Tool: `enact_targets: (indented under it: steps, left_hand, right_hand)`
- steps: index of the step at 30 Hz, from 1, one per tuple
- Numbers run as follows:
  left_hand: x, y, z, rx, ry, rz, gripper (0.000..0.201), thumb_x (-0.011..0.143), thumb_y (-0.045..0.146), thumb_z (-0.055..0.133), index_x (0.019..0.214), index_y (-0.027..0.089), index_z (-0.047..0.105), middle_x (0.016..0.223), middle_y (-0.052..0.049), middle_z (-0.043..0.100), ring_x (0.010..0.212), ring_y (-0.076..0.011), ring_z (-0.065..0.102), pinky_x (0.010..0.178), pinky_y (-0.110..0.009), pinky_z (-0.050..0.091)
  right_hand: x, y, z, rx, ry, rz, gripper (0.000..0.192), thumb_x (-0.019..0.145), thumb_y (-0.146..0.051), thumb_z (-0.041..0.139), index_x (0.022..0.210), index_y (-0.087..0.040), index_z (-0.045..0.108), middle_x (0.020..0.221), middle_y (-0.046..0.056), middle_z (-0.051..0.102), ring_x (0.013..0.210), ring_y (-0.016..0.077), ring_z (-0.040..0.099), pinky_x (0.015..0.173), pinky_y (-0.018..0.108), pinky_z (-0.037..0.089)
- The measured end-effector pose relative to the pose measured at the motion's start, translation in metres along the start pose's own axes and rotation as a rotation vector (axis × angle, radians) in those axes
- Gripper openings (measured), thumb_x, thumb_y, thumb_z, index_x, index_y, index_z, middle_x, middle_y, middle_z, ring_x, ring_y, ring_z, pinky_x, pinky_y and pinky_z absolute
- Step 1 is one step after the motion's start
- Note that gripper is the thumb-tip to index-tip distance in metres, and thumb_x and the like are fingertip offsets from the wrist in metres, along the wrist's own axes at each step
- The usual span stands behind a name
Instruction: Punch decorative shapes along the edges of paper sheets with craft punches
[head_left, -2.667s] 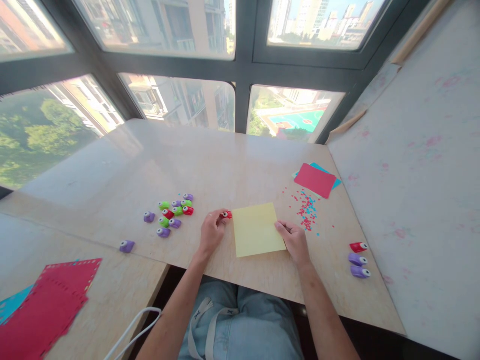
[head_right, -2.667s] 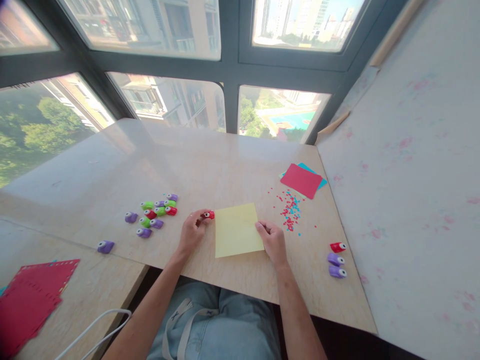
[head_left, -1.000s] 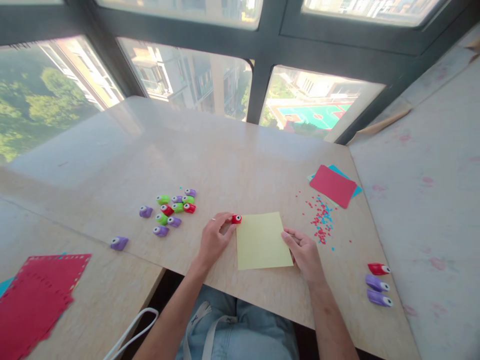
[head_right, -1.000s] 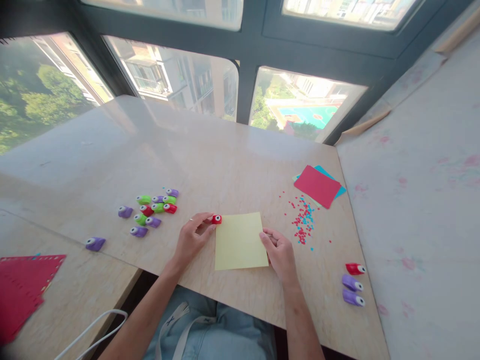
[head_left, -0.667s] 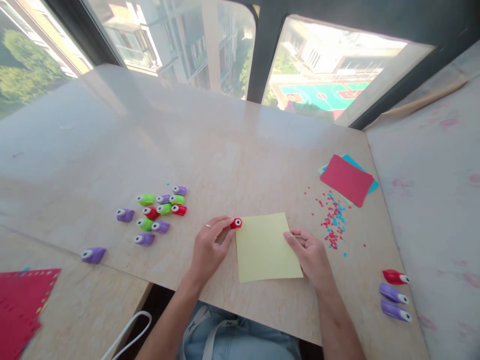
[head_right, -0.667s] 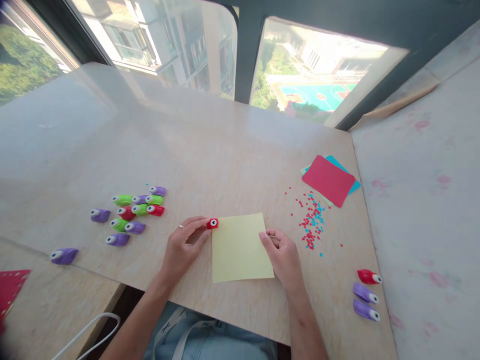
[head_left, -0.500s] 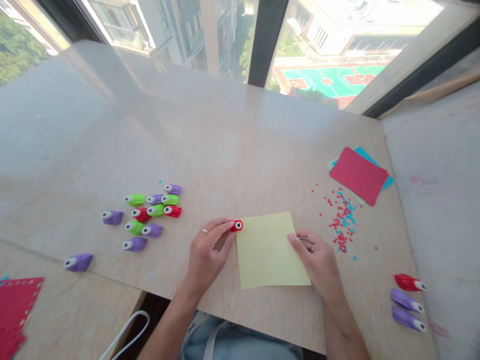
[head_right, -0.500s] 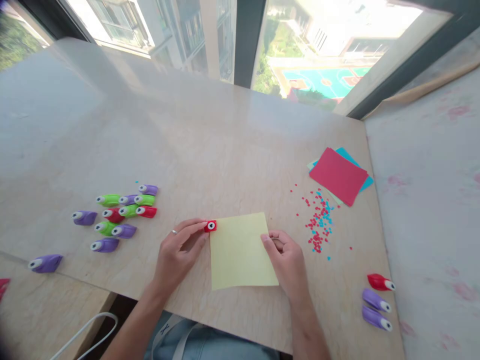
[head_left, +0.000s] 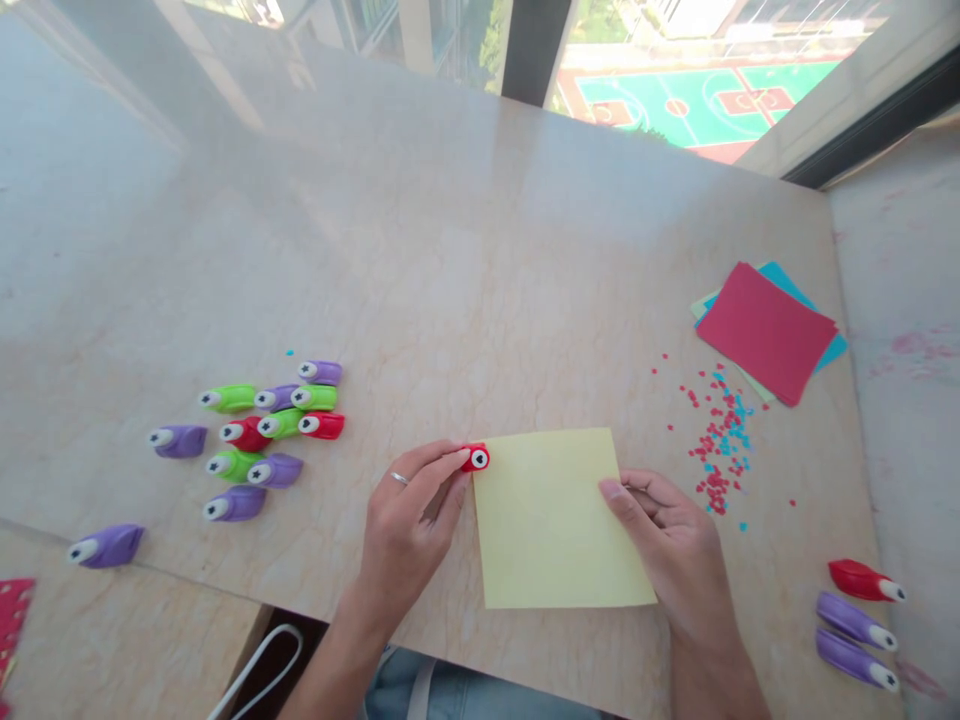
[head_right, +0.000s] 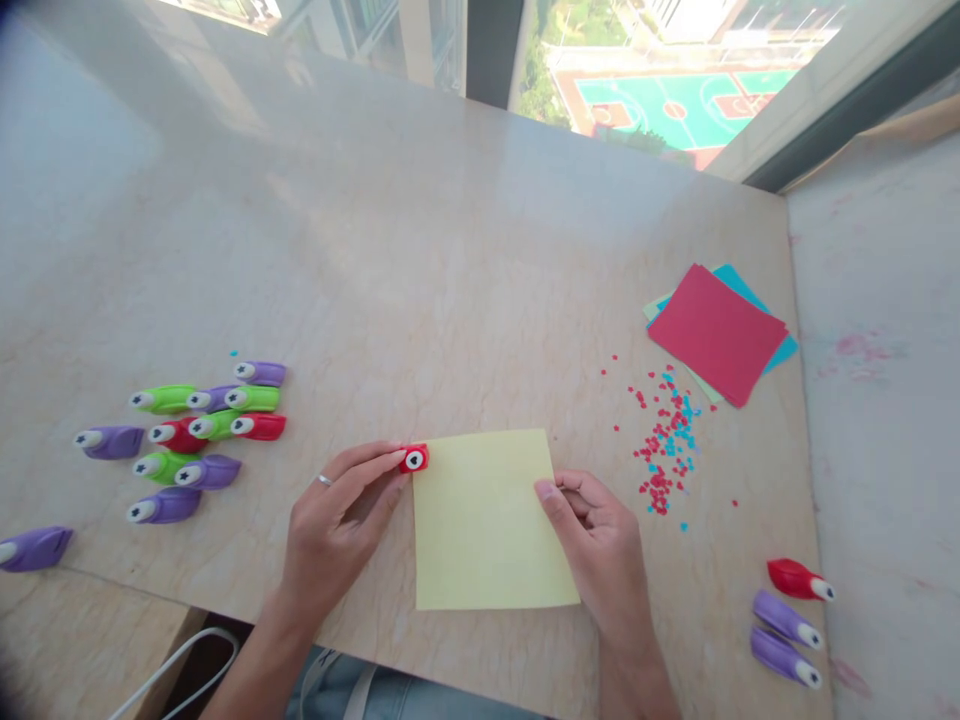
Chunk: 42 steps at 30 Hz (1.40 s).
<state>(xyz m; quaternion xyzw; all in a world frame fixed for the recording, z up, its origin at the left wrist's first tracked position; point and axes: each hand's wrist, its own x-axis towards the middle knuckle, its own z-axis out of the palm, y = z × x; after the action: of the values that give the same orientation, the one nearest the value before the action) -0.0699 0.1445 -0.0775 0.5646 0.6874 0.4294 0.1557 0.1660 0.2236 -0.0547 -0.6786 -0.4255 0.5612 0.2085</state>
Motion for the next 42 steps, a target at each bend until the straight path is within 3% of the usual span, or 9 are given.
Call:
enact_targets:
  steps: [26, 31, 36, 42]
  left_hand:
    - [0.0024, 0.0016, 0.0015, -0.002, 0.009, -0.026, 0.016, 0.089, 0.017, 0.061, 0.104, 0.022, 0.068, 0.107, -0.007, 0.069, 0.099, -0.0195, 0.066, 0.086, -0.035, 0.058]
    - [0.0028, 0.002, 0.0024, 0.0, 0.012, -0.03, 0.017, 0.091, 0.019, 0.059, 0.104, 0.022, 0.068, 0.109, -0.008, 0.07, 0.102, -0.0202, 0.066, 0.089, -0.037, 0.057]
    - [0.0028, 0.0008, 0.0042, 0.03, 0.004, -0.033, 0.029, 0.091, 0.022, 0.06, 0.119, 0.024, 0.063, 0.113, -0.007, 0.071, 0.099, -0.0204, 0.067, 0.087, -0.037, 0.056]
    - [0.0034, -0.0024, 0.0071, 0.034, 0.006, 0.015, 0.023, 0.091, 0.02, 0.059, 0.112, 0.023, 0.067, 0.113, -0.007, 0.071, 0.104, -0.0216, 0.066, 0.09, -0.039, 0.055]
  right_hand:
    - [-0.0005, 0.0027, -0.0034, 0.04, -0.063, 0.004, 0.046, 0.068, -0.059, 0.076, 0.088, -0.018, 0.069, 0.075, 0.011, 0.075, 0.058, 0.0241, 0.069, 0.047, 0.029, 0.054]
    - [0.0001, 0.0022, -0.0031, 0.023, -0.095, -0.041, 0.047, 0.068, -0.06, 0.076, 0.088, -0.018, 0.069, 0.079, 0.012, 0.076, 0.065, 0.0258, 0.071, 0.052, 0.03, 0.056]
    - [-0.0003, 0.0027, -0.0016, 0.031, -0.111, -0.076, 0.049, 0.069, -0.061, 0.075, 0.091, -0.018, 0.07, 0.082, 0.011, 0.076, 0.069, 0.0266, 0.072, 0.055, 0.031, 0.058]
    - [0.001, 0.0038, 0.0004, 0.062, -0.14, -0.131, 0.046, 0.072, -0.057, 0.075, 0.094, -0.017, 0.069, 0.086, 0.012, 0.077, 0.069, 0.0256, 0.073, 0.057, 0.031, 0.058]
